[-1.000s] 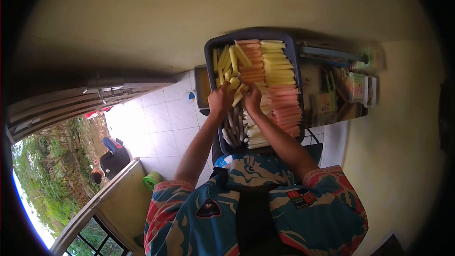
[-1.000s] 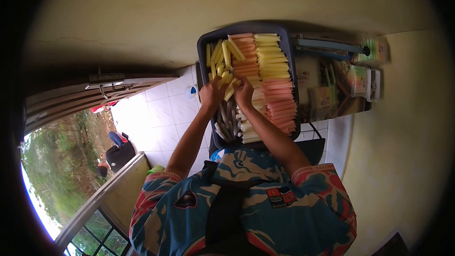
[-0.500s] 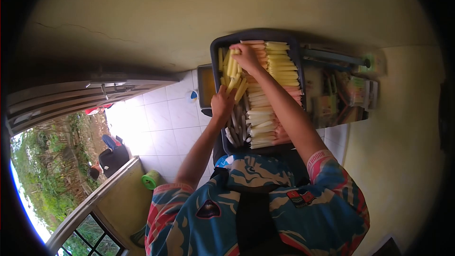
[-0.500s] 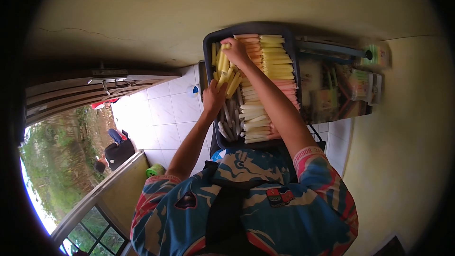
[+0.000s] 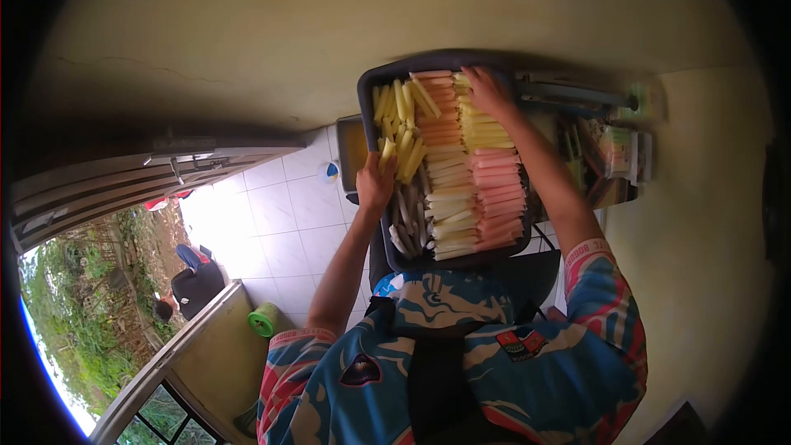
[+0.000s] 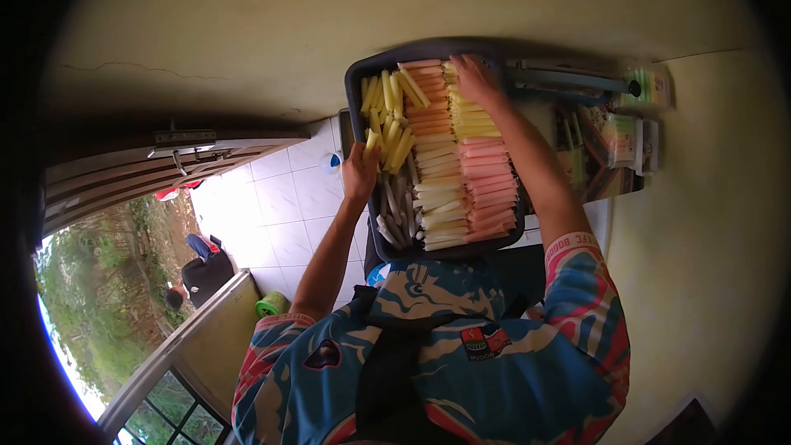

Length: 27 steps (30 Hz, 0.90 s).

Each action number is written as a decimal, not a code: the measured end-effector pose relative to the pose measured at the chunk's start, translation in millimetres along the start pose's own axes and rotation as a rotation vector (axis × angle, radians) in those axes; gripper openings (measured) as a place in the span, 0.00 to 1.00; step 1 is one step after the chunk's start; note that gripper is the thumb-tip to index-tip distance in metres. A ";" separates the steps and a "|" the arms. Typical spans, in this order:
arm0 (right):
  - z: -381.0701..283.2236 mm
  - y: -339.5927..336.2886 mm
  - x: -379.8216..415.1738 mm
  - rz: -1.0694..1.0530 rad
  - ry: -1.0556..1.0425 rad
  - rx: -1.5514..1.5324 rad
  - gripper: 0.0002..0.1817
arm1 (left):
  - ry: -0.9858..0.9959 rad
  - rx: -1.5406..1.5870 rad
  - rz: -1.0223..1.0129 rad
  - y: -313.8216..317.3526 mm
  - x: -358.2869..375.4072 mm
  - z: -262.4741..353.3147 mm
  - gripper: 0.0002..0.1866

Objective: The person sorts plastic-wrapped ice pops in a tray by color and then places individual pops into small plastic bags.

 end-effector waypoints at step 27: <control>-18.2 39.1 0.6 -0.394 0.106 0.314 0.37 | 0.066 -0.068 0.141 5.3 2.1 -8.1 0.12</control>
Point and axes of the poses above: each hand's wrist, its own x-axis away from the middle knuckle, its own y-axis out of the palm, z = x × y, the point moved 8 cm from there along -x, towards the middle knuckle, and after that the axes turned 13 degrees about z, right-handed, at the moved point
